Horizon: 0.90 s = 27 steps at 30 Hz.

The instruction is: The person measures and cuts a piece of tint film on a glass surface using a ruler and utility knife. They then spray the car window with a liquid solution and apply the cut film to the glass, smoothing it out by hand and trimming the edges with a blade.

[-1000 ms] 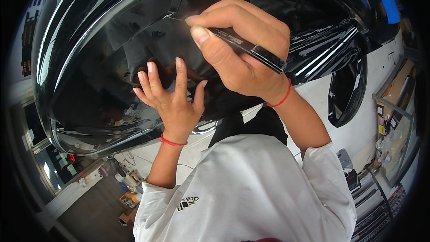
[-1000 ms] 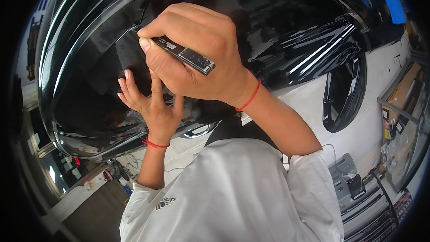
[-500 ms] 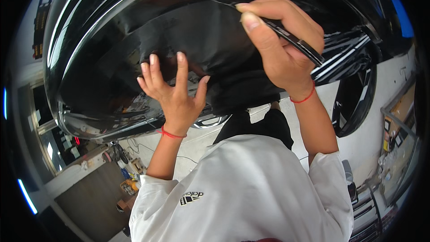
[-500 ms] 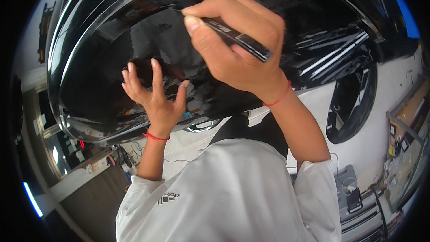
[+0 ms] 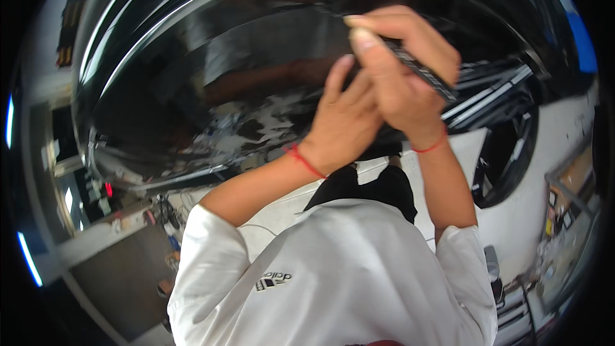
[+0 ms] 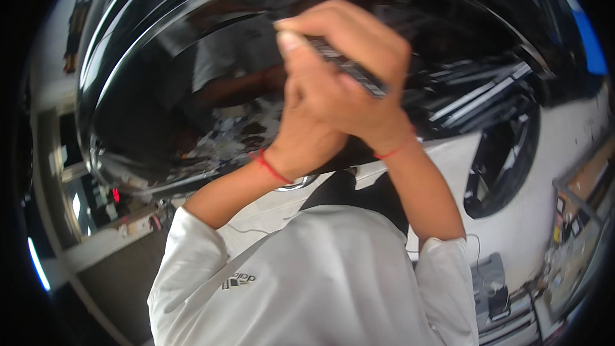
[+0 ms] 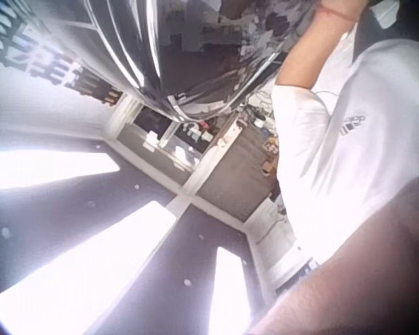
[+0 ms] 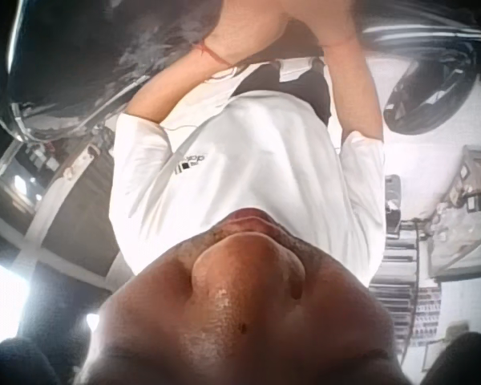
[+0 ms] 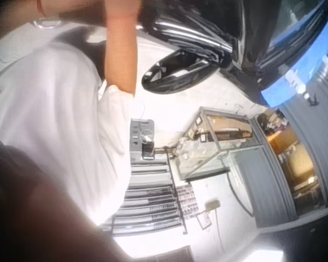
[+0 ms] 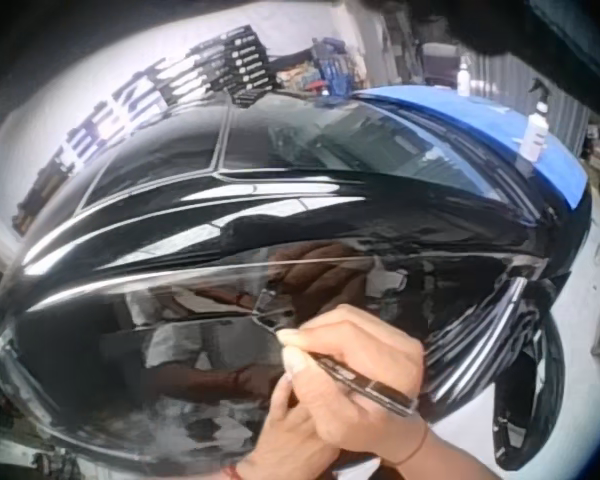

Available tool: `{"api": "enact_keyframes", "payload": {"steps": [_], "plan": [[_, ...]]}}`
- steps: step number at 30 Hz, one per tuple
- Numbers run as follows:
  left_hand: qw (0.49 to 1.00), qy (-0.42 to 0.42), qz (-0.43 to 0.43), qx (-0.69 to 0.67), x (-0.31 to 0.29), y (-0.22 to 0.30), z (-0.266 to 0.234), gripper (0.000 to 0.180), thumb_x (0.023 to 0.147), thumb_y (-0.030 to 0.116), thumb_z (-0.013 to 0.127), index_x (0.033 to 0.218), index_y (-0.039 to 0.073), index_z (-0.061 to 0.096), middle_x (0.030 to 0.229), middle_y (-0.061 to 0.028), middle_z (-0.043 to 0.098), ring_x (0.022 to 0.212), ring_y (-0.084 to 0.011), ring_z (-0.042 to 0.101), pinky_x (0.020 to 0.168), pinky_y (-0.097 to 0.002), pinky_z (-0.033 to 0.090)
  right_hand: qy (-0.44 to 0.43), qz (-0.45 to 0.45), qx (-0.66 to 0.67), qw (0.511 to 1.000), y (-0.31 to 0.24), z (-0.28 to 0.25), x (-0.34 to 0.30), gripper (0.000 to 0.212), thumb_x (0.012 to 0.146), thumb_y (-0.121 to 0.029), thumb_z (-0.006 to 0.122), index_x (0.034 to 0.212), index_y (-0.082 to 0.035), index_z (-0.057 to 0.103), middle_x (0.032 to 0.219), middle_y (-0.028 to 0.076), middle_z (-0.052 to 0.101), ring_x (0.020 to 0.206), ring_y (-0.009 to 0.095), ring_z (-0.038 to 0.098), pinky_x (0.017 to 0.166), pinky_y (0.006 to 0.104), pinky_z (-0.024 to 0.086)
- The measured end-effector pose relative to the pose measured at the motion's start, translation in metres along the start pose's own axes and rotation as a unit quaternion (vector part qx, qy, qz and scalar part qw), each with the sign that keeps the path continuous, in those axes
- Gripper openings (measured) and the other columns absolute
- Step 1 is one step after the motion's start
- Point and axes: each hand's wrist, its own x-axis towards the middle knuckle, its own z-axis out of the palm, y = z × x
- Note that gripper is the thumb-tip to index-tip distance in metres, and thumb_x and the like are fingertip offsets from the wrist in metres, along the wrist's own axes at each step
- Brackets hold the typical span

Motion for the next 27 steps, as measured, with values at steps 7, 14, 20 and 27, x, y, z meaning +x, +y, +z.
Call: {"api": "enact_keyframes", "payload": {"steps": [7,14,20,27], "plan": [[0.999,-0.041,-0.016,0.02,0.001,-0.008,0.011,0.054,0.086,0.013,0.074,0.137,0.006,0.059,0.134,-0.0129,0.058,0.131,-0.0364,0.051,0.108,-0.056,0.032,0.059,-0.039,0.056,0.996,0.012,0.008,-0.005,0.008,0.08,-0.004,0.075,0.086,0.0,0.074,0.079,0.012,0.073,0.068,0.026,0.07,0.062,0.0331,0.055],[0.994,-0.065,-0.028,0.083,-0.004,-0.007,0.01,0.056,0.09,0.022,0.074,0.142,0.006,0.059,0.147,-0.0112,0.056,0.145,-0.0341,0.044,0.123,-0.058,0.013,0.059,-0.033,0.056,0.996,0.023,-0.015,-0.012,0.008,0.08,-0.003,0.074,0.086,0.002,0.074,0.08,0.013,0.073,0.067,0.023,0.07,0.061,0.0315,0.055],[0.98,-0.055,-0.016,0.188,-0.001,0.001,0.005,0.048,0.092,0.033,0.074,0.138,0.024,0.07,0.161,-0.0073,0.049,0.156,-0.0271,0.035,0.129,-0.0579,0.002,0.048,-0.03,0.022,0.998,0.029,-0.043,-0.015,0.011,0.082,-0.001,0.073,0.092,0.004,0.075,0.081,0.014,0.074,0.067,0.021,0.07,0.06,0.0294,0.054],[0.978,-0.042,-0.009,0.202,0.003,0.003,0.005,0.063,0.092,0.033,0.073,0.154,0.031,0.059,0.17,-0.0059,0.04,0.159,-0.0246,0.03,0.13,-0.0559,-0.003,0.07,0.01,-0.007,0.997,0.037,-0.068,-0.019,0.007,0.079,-0.003,0.075,0.085,0.001,0.074,0.074,0.011,0.069,0.062,0.022,0.066,0.056,0.0306,0.05]]}}
